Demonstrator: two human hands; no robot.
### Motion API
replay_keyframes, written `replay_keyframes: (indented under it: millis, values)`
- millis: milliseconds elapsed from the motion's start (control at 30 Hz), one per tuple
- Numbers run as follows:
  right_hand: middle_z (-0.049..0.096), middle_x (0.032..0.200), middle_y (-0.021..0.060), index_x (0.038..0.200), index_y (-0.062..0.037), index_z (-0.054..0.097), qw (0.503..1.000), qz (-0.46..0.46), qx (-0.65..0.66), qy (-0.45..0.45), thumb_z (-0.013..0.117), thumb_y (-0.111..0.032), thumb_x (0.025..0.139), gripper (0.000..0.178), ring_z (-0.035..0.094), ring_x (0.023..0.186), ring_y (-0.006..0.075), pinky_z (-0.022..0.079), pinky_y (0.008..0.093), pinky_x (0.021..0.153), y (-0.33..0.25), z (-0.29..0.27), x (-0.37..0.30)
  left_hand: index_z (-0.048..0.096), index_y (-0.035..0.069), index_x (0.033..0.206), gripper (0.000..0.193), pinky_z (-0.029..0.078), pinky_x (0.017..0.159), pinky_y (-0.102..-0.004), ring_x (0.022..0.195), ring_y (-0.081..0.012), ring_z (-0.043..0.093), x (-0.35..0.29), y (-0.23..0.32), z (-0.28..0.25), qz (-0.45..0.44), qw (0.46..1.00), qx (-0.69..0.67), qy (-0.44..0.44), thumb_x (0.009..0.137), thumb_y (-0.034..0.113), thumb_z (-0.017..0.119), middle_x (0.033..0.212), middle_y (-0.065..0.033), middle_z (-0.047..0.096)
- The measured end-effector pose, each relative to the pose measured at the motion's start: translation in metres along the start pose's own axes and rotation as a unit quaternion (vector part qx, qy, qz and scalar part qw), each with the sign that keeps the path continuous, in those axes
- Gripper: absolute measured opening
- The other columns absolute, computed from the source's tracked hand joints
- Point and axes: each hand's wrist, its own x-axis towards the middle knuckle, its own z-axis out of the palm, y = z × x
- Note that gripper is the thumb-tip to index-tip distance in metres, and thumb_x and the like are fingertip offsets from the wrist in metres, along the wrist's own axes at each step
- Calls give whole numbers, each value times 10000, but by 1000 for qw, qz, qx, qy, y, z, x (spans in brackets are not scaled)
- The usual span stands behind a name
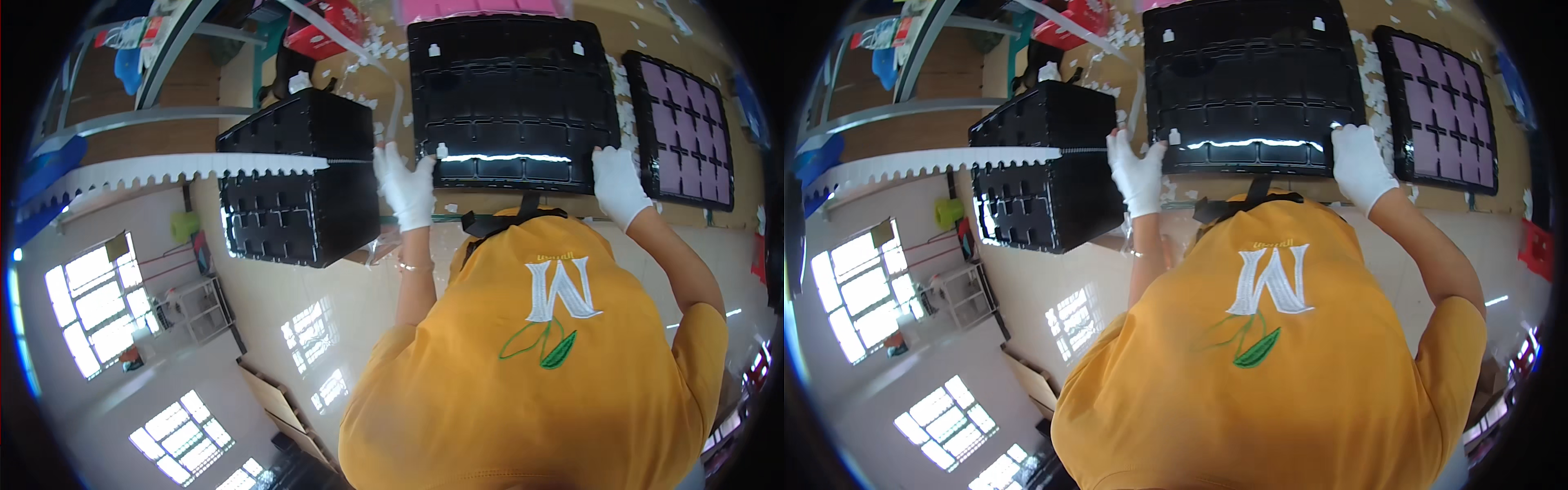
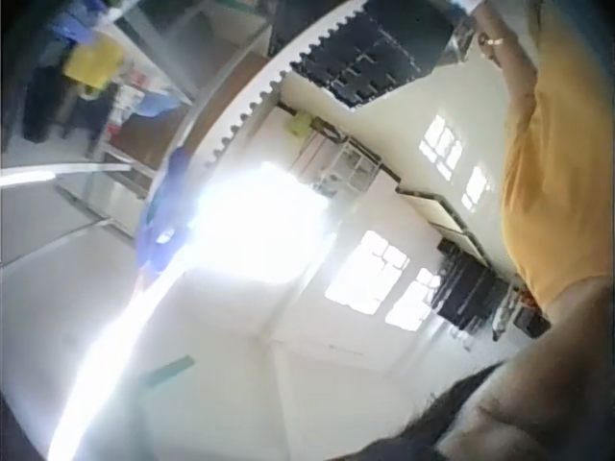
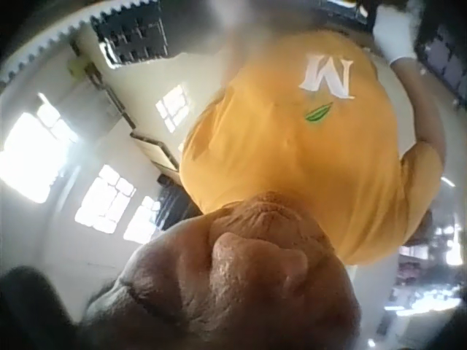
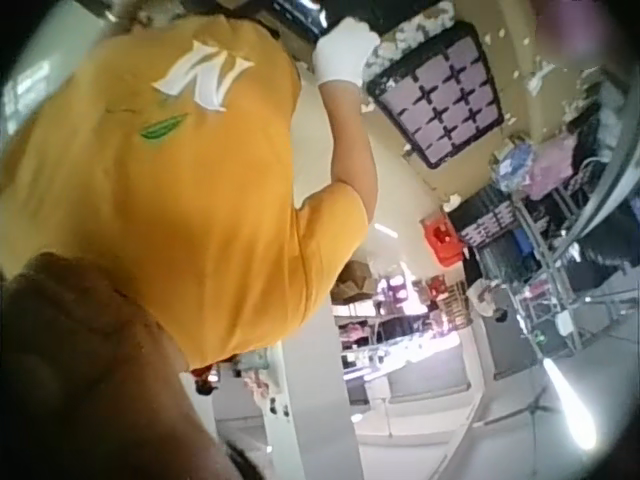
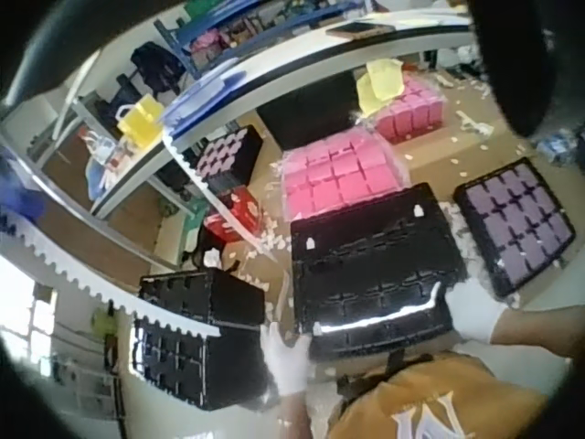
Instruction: The person repeatedly places a pink foam insert into a black plastic tray and then removes it. This cycle of insertion and removal is performed multiple times on the same objects without a visible final assembly state.
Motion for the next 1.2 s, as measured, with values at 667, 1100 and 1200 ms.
replay_keyframes:
  millis: [667,1100,1200]
  values:
    - [562,911,63,1048,-37,608,966,-96,-189,-150,613,-141,798,271,539,875,198,406,334,700,0,-27,8,446,-5,1323,707,317,1094,-473,1333,-469,333,40,15,24,53,996,5,64,710,159,758,1437,-349,316]
    - [592,873,92,923,-59,611,996,34,-28,-74,631,-89,750,176,574,895,247,437,364,753,-3,-21,6,677,117,855,138,295,1064,-576,1271,-481,398,33,6,5,247,958,108,-100,720,107,699,1423,-184,443]
    - [595,871,101,954,-53,614,998,34,-26,-55,625,-62,747,207,582,894,257,452,368,756,-3,-27,2,664,121,853,144,289,1068,-579,1280,-484,391,36,5,6,247,957,99,-120,716,102,701,1433,-196,435]
